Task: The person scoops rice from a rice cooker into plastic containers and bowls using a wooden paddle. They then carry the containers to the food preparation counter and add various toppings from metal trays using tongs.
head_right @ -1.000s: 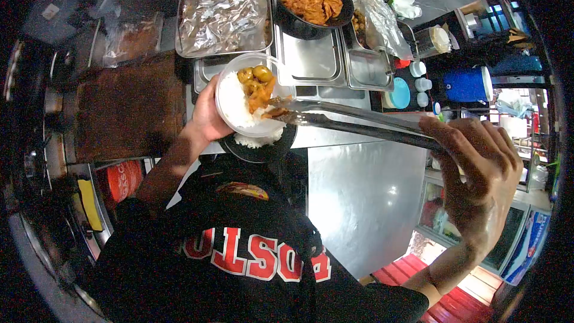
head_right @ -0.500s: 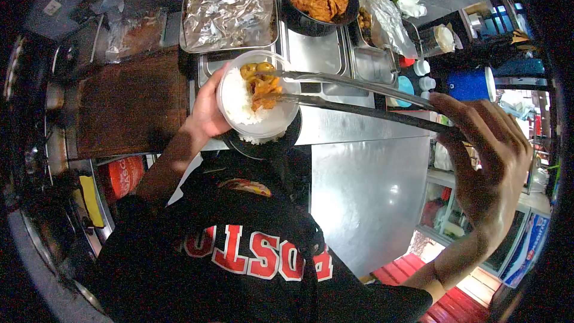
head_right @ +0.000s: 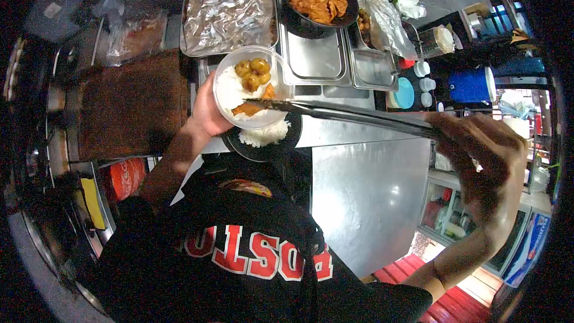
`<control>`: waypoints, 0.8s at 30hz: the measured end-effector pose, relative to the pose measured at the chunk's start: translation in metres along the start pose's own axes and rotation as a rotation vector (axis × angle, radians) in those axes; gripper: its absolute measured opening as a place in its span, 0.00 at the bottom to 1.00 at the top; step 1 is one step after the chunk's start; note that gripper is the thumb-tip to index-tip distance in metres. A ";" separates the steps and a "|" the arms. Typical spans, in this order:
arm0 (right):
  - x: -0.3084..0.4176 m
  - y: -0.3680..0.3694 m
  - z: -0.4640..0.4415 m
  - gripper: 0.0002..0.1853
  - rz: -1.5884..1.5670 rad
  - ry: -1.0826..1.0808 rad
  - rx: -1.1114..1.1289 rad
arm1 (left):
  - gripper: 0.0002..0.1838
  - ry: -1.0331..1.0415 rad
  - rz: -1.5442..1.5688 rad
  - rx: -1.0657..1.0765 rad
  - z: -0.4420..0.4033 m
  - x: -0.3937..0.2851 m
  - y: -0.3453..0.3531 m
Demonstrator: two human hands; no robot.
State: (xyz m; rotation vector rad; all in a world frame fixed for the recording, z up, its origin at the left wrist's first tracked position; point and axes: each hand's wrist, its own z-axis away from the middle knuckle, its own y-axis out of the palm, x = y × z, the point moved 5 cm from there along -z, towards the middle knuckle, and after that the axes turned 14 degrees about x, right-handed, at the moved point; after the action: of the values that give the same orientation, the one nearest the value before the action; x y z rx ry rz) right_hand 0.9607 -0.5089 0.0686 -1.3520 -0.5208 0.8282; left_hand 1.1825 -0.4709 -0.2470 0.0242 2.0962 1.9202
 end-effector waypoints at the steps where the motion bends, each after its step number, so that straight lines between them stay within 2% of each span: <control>1: -0.002 0.005 0.000 0.14 -0.021 0.007 0.025 | 0.34 -0.003 -0.001 0.002 0.000 0.000 0.002; 4: 0.008 0.014 -0.010 0.14 0.099 0.040 0.090 | 0.34 0.000 0.013 0.052 -0.002 0.002 0.010; 8: 0.019 0.010 -0.013 0.16 0.193 0.003 -0.011 | 0.34 -0.019 0.002 0.006 -0.003 0.005 0.009; 15: 0.018 0.003 -0.005 0.17 0.194 0.037 -0.001 | 0.34 -0.014 0.009 0.018 -0.005 0.002 0.008; 18: 0.025 0.011 -0.009 0.16 0.150 -0.038 -0.023 | 0.34 -0.016 -0.047 0.020 -0.012 0.003 0.007; 20: 0.011 0.010 -0.007 0.17 0.134 0.059 0.059 | 0.33 -0.018 -0.017 0.038 -0.012 0.004 0.008; 22: -0.005 0.004 -0.003 0.17 0.127 0.090 0.024 | 0.33 -0.020 0.016 0.048 -0.013 0.003 0.007; 24: -0.027 -0.003 -0.002 0.16 -0.003 0.221 -0.056 | 0.32 -0.008 -0.021 -0.024 -0.014 0.003 -0.003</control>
State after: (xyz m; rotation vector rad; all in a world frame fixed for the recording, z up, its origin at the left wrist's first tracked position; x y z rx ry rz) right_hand 0.9460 -0.5312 0.0747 -1.4730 -0.3747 0.6556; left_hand 1.1768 -0.4845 -0.2493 0.0049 2.0598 1.9305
